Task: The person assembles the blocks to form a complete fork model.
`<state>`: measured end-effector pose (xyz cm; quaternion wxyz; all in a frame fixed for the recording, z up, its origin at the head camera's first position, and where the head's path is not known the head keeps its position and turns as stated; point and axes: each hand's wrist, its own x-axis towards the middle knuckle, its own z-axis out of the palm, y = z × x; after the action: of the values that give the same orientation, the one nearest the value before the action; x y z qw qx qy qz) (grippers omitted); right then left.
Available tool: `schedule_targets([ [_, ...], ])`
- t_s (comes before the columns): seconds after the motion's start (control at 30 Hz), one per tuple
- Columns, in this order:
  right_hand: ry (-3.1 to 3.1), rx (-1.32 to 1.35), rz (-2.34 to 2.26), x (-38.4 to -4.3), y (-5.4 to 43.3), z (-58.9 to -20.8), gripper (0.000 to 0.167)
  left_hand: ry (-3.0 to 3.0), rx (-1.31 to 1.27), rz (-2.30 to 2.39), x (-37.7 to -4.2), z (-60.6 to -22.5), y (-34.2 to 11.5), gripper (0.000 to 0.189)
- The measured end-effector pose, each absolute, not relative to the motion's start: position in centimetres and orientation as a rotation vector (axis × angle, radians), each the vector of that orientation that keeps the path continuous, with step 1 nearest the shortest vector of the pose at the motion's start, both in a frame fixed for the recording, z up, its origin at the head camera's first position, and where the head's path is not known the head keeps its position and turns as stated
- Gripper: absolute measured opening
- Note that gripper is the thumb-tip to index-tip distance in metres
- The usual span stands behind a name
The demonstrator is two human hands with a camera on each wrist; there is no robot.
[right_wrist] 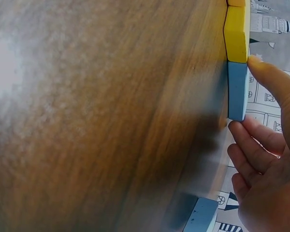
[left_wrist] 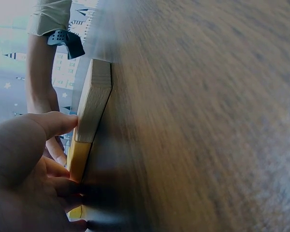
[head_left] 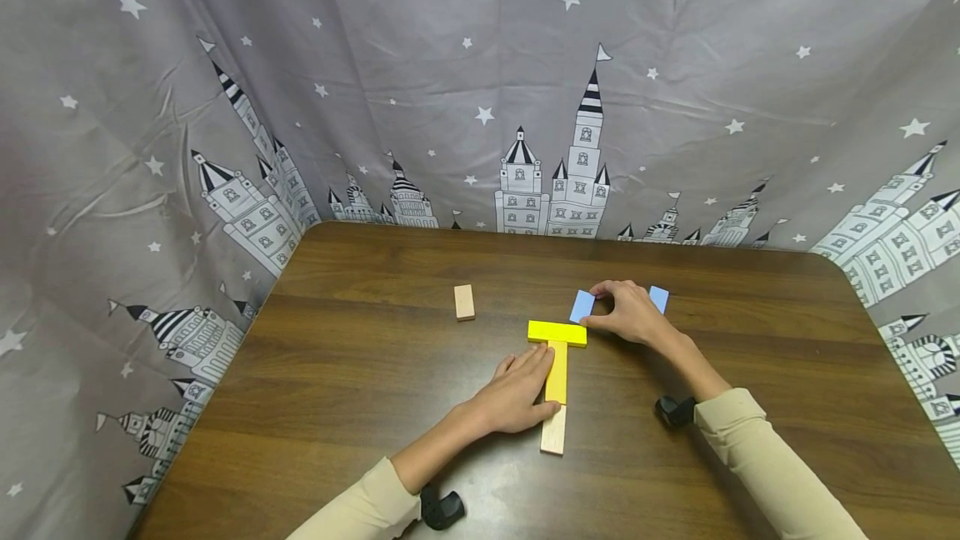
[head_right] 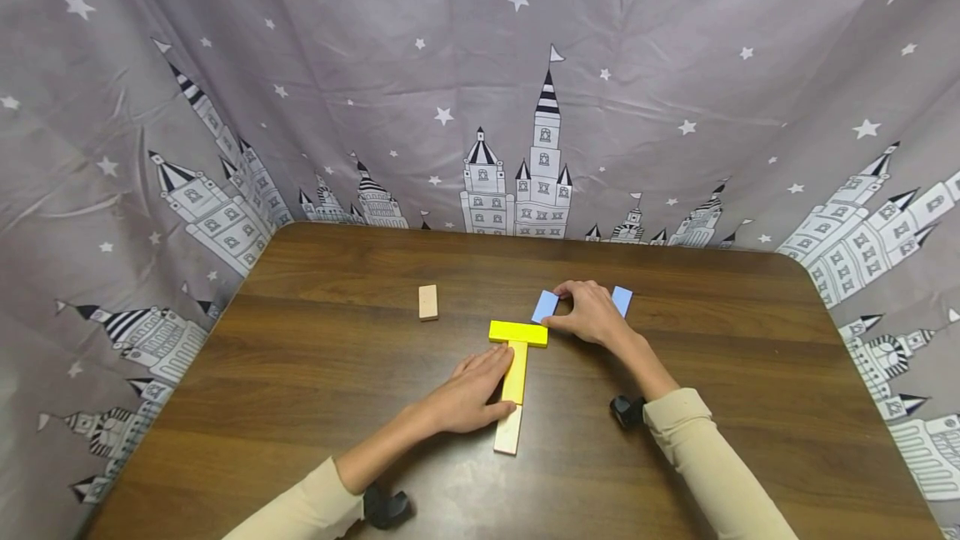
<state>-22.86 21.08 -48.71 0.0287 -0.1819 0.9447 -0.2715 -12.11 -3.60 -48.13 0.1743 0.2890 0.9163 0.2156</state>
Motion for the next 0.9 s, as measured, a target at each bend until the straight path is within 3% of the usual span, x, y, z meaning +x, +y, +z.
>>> schedule_targets([
  [0.67,2.887,-0.578,-0.866,-22.6,21.2,-48.4,0.061,2.6,0.827,0.614,-12.1,-48.0,-3.6,0.078],
  [0.9,2.952,-0.572,-0.886,-22.1,23.9,-47.9,0.062,2.598,0.83,0.624,-12.0,-48.0,-3.7,0.077],
])
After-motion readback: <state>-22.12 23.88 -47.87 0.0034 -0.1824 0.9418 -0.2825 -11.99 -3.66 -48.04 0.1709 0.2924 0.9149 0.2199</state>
